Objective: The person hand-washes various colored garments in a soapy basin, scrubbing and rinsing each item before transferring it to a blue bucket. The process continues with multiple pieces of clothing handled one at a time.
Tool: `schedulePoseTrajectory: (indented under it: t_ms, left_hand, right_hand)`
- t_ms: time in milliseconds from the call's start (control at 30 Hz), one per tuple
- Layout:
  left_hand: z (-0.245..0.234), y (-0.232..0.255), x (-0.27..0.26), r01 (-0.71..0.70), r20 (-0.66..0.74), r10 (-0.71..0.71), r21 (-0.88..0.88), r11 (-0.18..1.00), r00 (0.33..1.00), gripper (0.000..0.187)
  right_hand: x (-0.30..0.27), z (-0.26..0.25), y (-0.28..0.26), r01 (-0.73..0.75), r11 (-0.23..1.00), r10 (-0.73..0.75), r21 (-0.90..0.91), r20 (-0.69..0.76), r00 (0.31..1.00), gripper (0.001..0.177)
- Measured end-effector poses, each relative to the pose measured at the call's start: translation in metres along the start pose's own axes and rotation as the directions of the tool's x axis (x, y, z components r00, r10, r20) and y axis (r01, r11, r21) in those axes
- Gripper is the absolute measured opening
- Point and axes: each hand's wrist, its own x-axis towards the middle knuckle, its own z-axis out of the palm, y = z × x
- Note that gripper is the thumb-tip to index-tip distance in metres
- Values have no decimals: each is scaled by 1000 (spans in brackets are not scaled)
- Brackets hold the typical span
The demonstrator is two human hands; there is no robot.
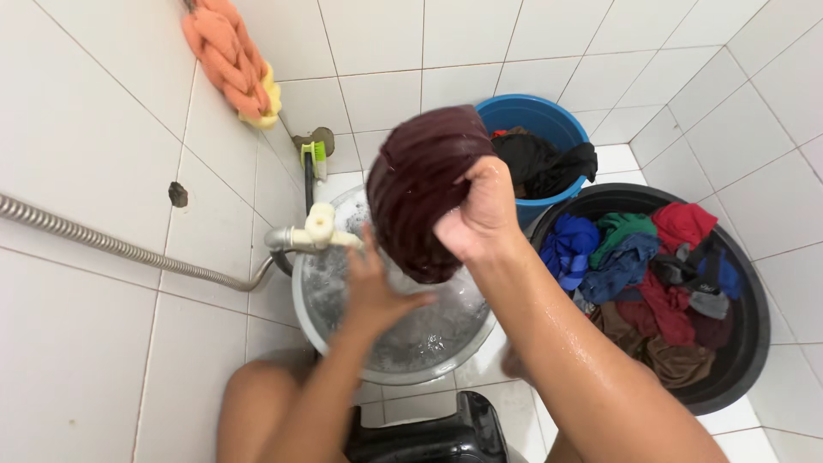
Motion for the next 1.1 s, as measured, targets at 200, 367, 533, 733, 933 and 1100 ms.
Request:
schedulePoseTrajectory:
  t_ms: [200, 367, 533, 733, 933, 1100]
  left_hand:
    - [119, -19, -4, 288, 9, -449, -779, 557, 893, 73]
    - [107, -39, 40, 238, 111, -563, -958, 159, 819, 65]
    - [82, 14, 47, 550, 587, -315, -809, -207, 746, 68]
    - [18, -14, 22, 606, 563, -357, -795, 11, 745, 72]
    - [-41, -7, 6, 882, 870, 146, -462, -90, 471, 88]
    - [-23, 38, 27, 702, 751, 242, -379, -604, 614, 100]
  right_hand:
    - [-20, 25, -8, 26, 990, -40, 142, 99, 994, 42]
    - [-65, -16, -13, 248, 964, -249, -95, -2, 968, 74]
    - [-66, -72, 74, 108, 993, -80, 46, -404, 911, 107]
    - [-42, -103, 46, 364, 926, -376, -96, -211, 902, 93]
    - [-20, -92, -1, 84, 924, -160, -373, -177, 971, 79]
    - [-40, -58, 12, 44, 860, -15, -508, 61, 998, 87]
